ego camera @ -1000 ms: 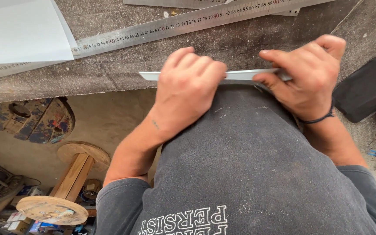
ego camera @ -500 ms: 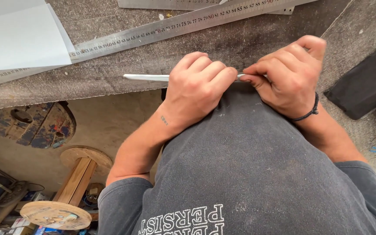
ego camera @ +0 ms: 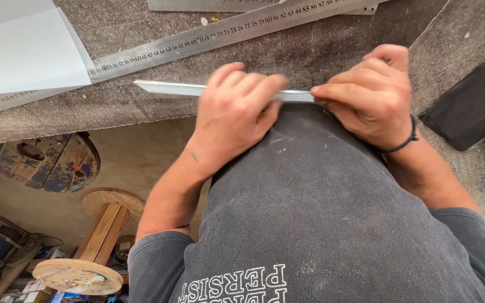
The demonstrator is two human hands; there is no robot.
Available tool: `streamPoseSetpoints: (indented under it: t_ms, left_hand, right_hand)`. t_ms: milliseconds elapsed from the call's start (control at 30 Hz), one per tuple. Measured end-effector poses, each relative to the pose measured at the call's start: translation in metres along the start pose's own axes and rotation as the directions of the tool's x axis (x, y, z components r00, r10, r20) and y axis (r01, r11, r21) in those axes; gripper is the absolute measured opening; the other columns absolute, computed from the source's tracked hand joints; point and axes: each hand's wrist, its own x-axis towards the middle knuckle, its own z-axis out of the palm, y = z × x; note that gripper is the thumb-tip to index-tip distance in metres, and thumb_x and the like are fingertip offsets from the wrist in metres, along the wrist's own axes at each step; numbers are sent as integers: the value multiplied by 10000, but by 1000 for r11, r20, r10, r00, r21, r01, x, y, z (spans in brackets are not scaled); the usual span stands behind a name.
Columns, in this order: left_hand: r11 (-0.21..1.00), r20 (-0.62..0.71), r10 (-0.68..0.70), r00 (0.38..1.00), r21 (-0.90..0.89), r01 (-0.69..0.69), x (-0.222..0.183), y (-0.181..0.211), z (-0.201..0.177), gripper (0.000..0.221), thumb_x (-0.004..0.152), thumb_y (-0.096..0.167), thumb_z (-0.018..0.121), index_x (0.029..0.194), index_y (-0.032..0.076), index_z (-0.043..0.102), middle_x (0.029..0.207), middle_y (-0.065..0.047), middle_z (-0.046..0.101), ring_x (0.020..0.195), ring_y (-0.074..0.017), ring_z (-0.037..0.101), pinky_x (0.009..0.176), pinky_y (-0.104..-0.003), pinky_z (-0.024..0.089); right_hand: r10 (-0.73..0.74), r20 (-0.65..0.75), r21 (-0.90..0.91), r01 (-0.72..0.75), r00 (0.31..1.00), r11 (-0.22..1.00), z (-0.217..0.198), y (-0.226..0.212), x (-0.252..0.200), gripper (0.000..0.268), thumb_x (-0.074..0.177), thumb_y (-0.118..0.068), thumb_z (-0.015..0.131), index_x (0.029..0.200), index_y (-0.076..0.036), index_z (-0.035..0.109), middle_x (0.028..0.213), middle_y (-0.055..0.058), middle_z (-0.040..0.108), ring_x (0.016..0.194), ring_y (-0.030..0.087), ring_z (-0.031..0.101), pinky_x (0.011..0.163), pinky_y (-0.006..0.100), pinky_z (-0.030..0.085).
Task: Measuring and marking a strip of insulation material on a workbench using a metal ruler and a scribe, then peeling the backing.
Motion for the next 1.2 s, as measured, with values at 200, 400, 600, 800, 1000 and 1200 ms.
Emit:
streamPoseSetpoints:
  t_ms: [200, 400, 600, 800, 1000, 1200]
  left_hand:
    - [986, -91, 145, 985, -66, -151, 10, 4, 9, 204, 1071, 143, 563, 896, 137, 667, 746, -19, 582, 664, -244, 555, 741, -357, 491]
    - [980, -145, 196, 970, 50, -191, 13, 9, 1, 297, 1083, 100, 514, 812, 128, 630, 728, -9, 551, 679, -217, 528, 984, -399, 494]
    - [981, -165, 186, 969, 88, -173, 8, 11, -6, 270, 1085, 100, 576, 845, 122, 700, 806, -4, 683, 754, -206, 611, 1066, -443, 449]
    - [993, -32, 51, 998, 108, -47, 0, 3, -12, 184, 1036, 121, 584, 882, 123, 684, 767, -26, 655, 735, -239, 612, 1007, -413, 458]
    - [993, 50, 118, 992, -28, -117, 1, -3, 3, 169, 1085, 287, 596, 1059, 164, 709, 781, 0, 622, 704, -225, 600, 789, -363, 510]
    - [991, -56, 128, 990, 48, -126, 3, 6, 4, 216, 1051, 145, 549, 880, 173, 679, 696, 3, 527, 618, -230, 511, 659, -347, 460]
  right_hand:
    - [-40, -22, 50, 41, 999, 998, 11, 0, 4, 126, 1034, -189, 809, 1022, -64, 811, 935, 68, 776, 761, 219, 619, 945, 422, 357]
    - [-57, -85, -136, 45, 995, 990, 12, -7, 10, 251, 1076, -287, 744, 908, -104, 783, 860, 26, 762, 707, 213, 593, 913, 419, 376]
    - [-128, -202, -309, 61, 971, 949, 14, -1, 3, 659, 1029, -544, 773, 577, -135, 524, 584, 2, 498, 564, 220, 446, 809, 409, 399]
    - [-42, -82, -59, 37, 996, 998, 13, 8, -5, 196, 1061, -280, 753, 1040, -91, 799, 915, 43, 778, 730, 216, 612, 928, 418, 431]
    - [-77, -60, 145, 85, 995, 986, 22, 9, -4, 117, 1063, -134, 706, 1085, -57, 791, 978, 109, 730, 796, 283, 581, 876, 455, 462]
    - [-101, -88, -50, 97, 991, 994, 22, 0, 6, 251, 1080, -250, 687, 964, -41, 766, 941, 90, 736, 781, 267, 566, 876, 427, 442]
